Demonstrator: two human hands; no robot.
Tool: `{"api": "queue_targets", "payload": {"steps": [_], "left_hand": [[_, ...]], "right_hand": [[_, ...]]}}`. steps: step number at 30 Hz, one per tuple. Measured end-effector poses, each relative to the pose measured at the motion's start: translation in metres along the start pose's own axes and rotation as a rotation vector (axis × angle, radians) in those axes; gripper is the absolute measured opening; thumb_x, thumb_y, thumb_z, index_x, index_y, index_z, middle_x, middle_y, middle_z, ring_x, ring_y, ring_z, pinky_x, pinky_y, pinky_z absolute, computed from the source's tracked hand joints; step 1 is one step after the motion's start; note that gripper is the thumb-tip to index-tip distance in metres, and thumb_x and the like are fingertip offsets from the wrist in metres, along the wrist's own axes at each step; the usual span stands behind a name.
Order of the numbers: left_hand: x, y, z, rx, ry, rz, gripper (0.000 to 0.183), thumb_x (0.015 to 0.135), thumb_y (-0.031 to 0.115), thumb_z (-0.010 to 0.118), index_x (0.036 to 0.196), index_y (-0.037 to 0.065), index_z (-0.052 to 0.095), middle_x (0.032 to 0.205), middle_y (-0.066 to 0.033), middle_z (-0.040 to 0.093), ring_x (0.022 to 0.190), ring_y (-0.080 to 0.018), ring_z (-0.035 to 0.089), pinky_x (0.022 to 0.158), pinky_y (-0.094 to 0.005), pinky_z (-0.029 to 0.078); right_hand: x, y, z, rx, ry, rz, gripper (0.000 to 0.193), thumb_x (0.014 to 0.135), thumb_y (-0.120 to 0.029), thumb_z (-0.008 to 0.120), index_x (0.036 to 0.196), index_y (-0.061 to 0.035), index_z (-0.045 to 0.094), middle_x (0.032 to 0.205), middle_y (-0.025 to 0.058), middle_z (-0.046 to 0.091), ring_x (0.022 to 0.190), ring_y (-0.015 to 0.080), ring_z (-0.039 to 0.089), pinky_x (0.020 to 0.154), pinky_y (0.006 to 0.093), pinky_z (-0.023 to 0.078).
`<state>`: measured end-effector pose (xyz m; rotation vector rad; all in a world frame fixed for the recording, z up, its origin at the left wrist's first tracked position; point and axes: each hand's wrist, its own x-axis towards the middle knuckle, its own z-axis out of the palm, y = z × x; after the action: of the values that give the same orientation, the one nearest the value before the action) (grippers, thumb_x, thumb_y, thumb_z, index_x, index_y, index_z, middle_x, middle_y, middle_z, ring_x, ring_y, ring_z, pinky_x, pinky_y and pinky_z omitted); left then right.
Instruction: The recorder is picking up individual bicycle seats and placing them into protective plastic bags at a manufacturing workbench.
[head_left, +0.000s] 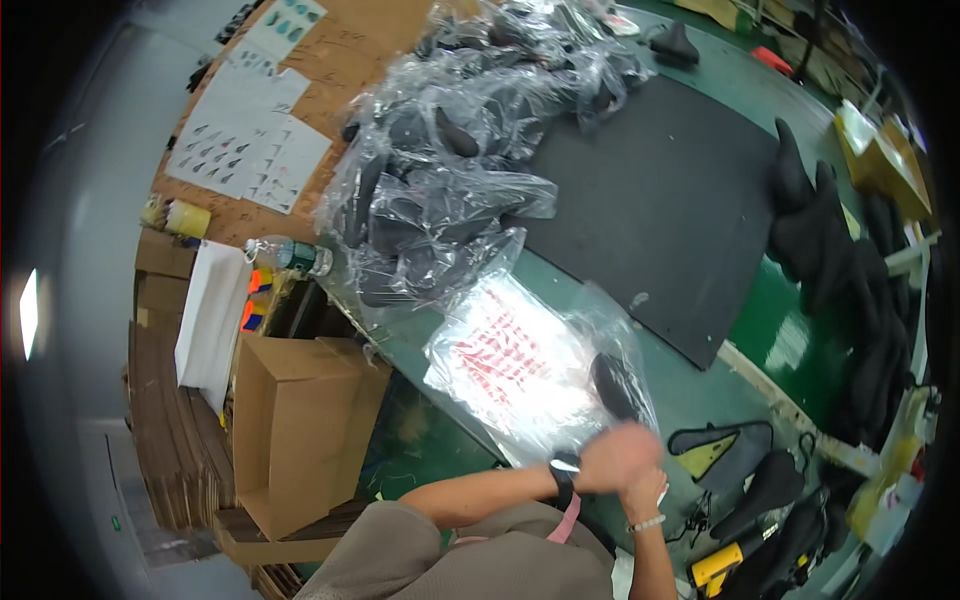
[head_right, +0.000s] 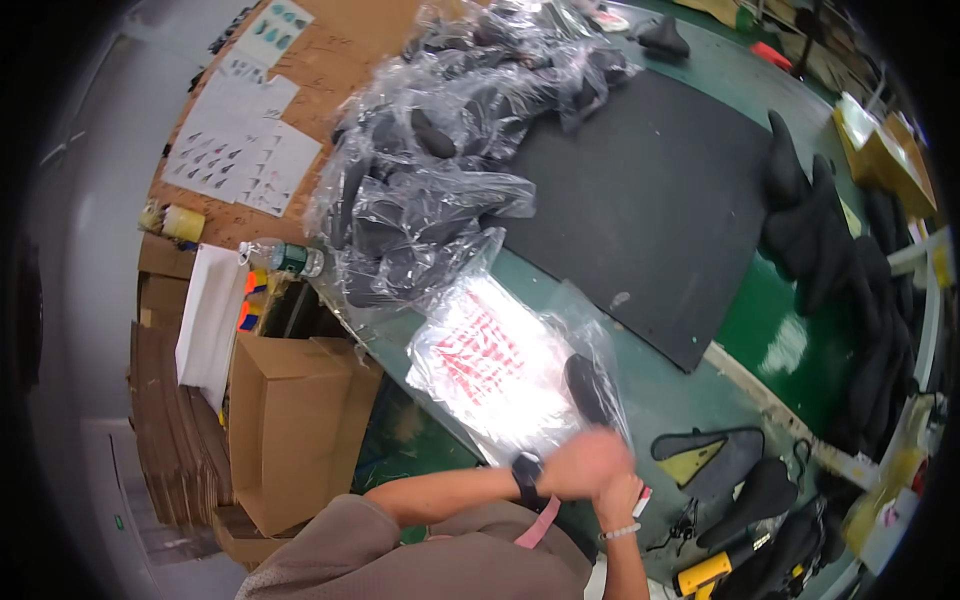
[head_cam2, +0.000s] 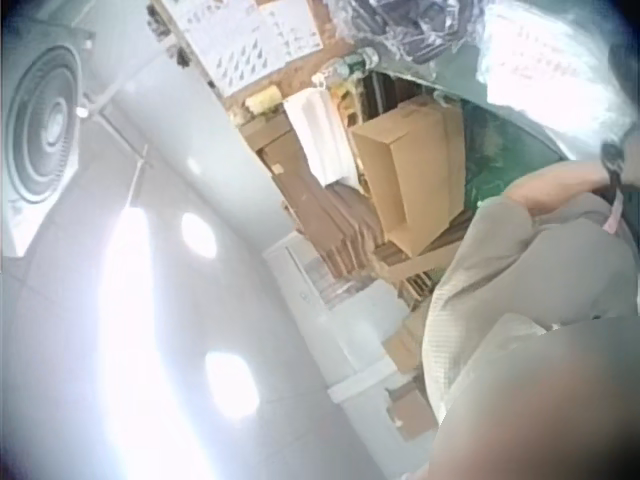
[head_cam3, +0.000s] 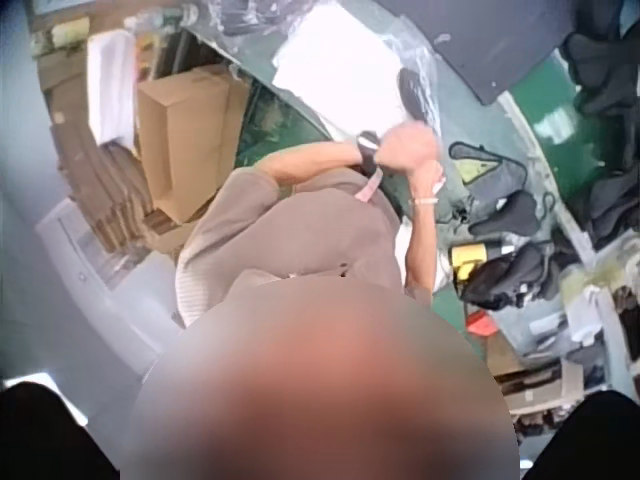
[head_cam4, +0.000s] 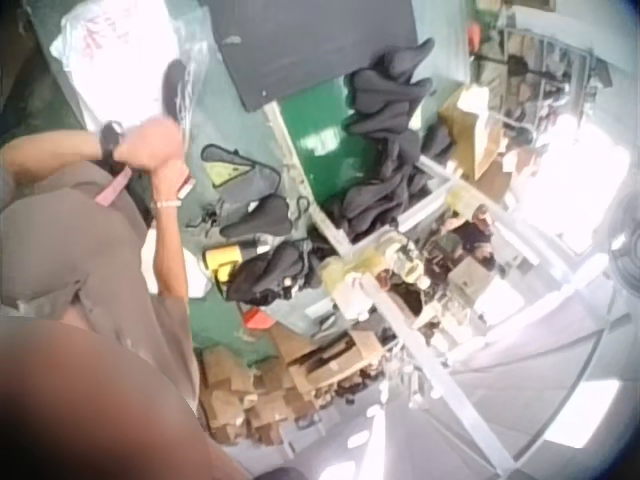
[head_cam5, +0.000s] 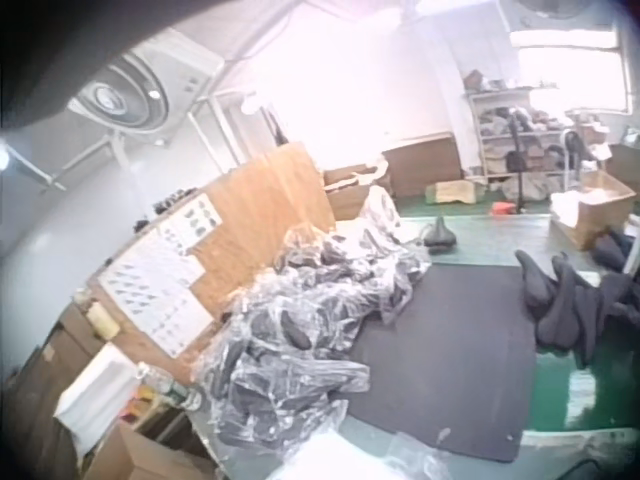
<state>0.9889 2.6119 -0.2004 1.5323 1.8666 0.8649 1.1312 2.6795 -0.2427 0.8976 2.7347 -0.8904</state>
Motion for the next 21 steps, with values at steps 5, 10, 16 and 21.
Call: {"api": "queue_targets", "payload": {"steps": [5,10,16,21], "left_hand": [[-0.047,0.003,-0.028,-0.011,0.428,0.011,0.016,0.081,0.010,0.058,0.095,0.007,0.063,0.081,-0.0077,0.058,0.081,-0.0301,0.057,0.075,-0.0394,0.045],[-0.092,0.051,-0.001,-0.473,0.039,0.062,0.012,0.090,0.008,0.059,0.099,0.003,0.064,0.092,-0.0144,0.063,0.086,-0.0340,0.059,0.075,-0.0353,0.049],[-0.030,-0.047,-0.066,-1.259,0.394,-0.844,0.041,0.102,0.037,0.051,0.130,0.007,0.054,0.122,-0.0067,0.058,0.114,-0.0187,0.055,0.101,-0.0370,0.043],[0.006,-0.154,-0.214,-1.229,0.814,-0.698,0.031,0.096,0.039,0.060,0.110,0.011,0.059,0.094,-0.0009,0.064,0.082,-0.0164,0.063,0.074,-0.0330,0.054]], "right_hand": [[0.015,-0.017,-0.056,1.151,-0.221,0.319,0.048,0.093,-0.026,0.061,0.134,-0.0042,0.048,0.083,0.0138,0.066,0.052,0.0249,0.057,0.047,0.0337,0.047],[0.020,-0.010,-0.049,1.973,0.184,0.756,0.048,0.099,-0.053,0.046,0.119,-0.0099,0.056,0.088,0.0073,0.065,0.074,0.0203,0.063,0.055,0.0312,0.051],[0.065,-0.092,-0.017,1.332,-0.134,0.116,0.083,0.089,-0.035,0.071,0.152,-0.0009,0.029,0.107,0.0165,0.067,0.089,0.0218,0.063,0.082,0.0350,0.051],[0.115,-0.029,-0.078,0.935,0.029,-0.211,0.063,0.088,-0.040,0.071,0.136,-0.0016,0.054,0.117,0.0198,0.067,0.109,0.0321,0.063,0.096,0.0403,0.048]]}}
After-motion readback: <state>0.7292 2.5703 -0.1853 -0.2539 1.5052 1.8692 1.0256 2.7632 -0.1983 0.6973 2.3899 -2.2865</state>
